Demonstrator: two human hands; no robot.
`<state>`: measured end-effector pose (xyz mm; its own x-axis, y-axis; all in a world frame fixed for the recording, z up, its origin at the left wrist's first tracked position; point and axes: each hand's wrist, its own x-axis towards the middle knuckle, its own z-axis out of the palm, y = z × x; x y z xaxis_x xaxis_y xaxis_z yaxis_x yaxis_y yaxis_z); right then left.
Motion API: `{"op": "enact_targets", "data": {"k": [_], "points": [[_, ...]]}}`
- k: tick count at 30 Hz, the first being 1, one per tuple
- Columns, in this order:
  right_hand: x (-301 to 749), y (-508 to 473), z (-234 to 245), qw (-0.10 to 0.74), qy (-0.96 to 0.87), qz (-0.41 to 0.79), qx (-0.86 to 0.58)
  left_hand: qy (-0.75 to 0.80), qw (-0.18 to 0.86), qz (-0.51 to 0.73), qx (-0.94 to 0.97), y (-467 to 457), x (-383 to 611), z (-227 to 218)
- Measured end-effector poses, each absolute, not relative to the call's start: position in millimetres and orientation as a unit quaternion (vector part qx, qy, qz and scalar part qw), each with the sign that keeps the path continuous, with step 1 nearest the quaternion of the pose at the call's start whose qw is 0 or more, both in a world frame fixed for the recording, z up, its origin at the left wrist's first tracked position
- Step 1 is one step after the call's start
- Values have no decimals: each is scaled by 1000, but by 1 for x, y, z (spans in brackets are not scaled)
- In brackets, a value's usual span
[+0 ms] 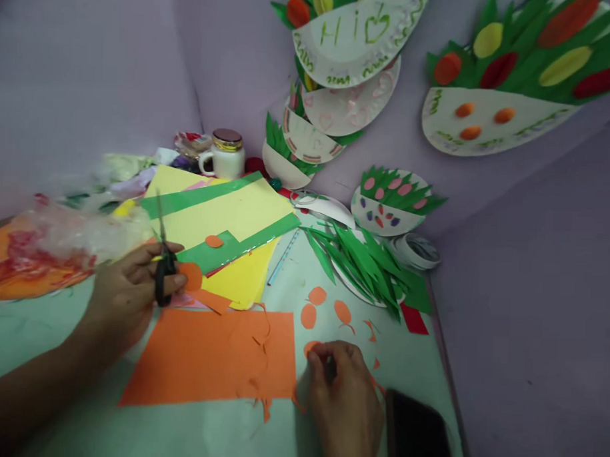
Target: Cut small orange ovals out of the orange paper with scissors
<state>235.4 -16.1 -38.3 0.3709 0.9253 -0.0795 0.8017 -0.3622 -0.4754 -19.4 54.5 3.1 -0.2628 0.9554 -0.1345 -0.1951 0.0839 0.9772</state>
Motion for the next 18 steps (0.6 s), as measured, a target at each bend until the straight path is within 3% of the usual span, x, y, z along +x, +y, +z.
{"op": "enact_targets", "data": {"k": [4, 9, 15, 18], "points": [[242, -15, -44, 181, -508, 211, -815, 499, 409, 682, 344, 63, -38, 11], [244, -14, -46, 181, -501, 215, -819, 485, 416, 695, 331, 69, -47, 13], [245, -14, -54, 281, -469, 250, -799, 472, 456, 699, 284, 71, -56, 23], [233, -14, -51, 413, -374, 301, -774, 471, 486, 678, 287, 68, -57, 24]]}}
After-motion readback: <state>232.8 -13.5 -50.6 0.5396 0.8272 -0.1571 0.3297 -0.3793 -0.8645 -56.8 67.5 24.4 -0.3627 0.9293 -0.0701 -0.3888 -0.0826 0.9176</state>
